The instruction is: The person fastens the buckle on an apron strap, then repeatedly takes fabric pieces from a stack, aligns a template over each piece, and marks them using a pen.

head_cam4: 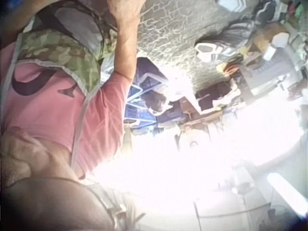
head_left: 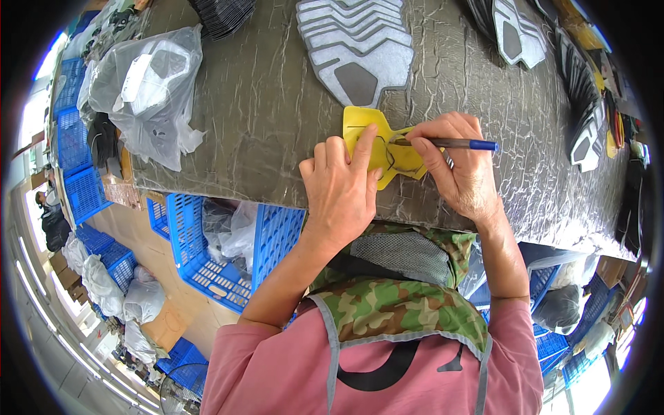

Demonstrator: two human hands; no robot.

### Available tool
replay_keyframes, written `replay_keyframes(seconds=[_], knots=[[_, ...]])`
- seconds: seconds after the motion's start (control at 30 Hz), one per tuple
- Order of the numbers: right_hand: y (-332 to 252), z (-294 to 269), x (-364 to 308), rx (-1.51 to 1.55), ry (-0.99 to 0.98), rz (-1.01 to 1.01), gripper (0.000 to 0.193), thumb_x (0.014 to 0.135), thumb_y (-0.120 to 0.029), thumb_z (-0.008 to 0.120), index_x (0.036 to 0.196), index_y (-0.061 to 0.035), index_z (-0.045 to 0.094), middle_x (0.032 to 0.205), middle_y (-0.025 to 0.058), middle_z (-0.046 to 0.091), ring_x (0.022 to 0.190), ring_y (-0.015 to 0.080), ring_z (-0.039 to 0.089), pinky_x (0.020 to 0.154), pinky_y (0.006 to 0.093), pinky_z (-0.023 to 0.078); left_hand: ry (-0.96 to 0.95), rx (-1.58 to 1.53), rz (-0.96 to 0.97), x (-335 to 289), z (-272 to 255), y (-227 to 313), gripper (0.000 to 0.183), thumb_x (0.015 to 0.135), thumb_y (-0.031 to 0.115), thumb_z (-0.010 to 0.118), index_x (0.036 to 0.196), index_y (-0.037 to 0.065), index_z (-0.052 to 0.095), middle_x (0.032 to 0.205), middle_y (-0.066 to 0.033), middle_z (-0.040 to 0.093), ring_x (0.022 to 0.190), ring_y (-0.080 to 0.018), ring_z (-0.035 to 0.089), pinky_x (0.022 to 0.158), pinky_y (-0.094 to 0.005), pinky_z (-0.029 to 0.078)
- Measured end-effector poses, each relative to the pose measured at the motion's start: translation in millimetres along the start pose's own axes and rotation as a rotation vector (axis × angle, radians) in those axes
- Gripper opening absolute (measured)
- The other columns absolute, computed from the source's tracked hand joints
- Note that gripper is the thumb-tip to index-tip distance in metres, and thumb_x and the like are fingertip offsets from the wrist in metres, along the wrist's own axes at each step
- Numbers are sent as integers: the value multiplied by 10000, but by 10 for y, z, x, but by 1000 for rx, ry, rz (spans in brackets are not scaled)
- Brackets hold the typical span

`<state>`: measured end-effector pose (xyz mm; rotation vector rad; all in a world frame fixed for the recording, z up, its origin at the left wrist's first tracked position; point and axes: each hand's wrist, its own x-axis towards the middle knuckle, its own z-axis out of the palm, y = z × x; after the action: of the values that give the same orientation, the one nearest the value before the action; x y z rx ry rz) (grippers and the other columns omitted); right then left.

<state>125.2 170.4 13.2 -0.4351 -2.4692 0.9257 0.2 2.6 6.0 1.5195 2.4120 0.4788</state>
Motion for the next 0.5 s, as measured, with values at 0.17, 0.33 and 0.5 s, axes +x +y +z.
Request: replay_keyframes(seconds=[0.17, 0.33, 0.5], knots=[[12, -53, 35, -97, 19, -28, 63, 926, -96, 669, 964, -47, 674, 871, 62, 685, 790, 264, 622, 865, 389, 422, -1, 3, -1, 3, 3, 0, 606, 893, 197, 672, 1466, 123, 488, 1036, -108, 478, 978, -296, 485, 798, -438, 344], [6, -55, 6, -112, 54, -4, 43, 931, -89, 664, 953, -53, 667, 850, 63, 678, 765, 267, 615, 856, 392, 422, 5, 5, 5, 2, 7, 7, 605, 890, 191, 675, 1461, 117, 488, 1036, -110, 476, 981, -298, 484, 802, -438, 342], [18, -23, -39, -120, 107, 21, 35, 940, -86, 654, 950, -54, 665, 839, 59, 671, 764, 269, 614, 852, 387, 427, 5, 10, 6, 0, 14, 8, 612, 891, 188, 676, 1468, 121, 482, 1042, -109, 472, 985, -299, 482, 804, -436, 342]])
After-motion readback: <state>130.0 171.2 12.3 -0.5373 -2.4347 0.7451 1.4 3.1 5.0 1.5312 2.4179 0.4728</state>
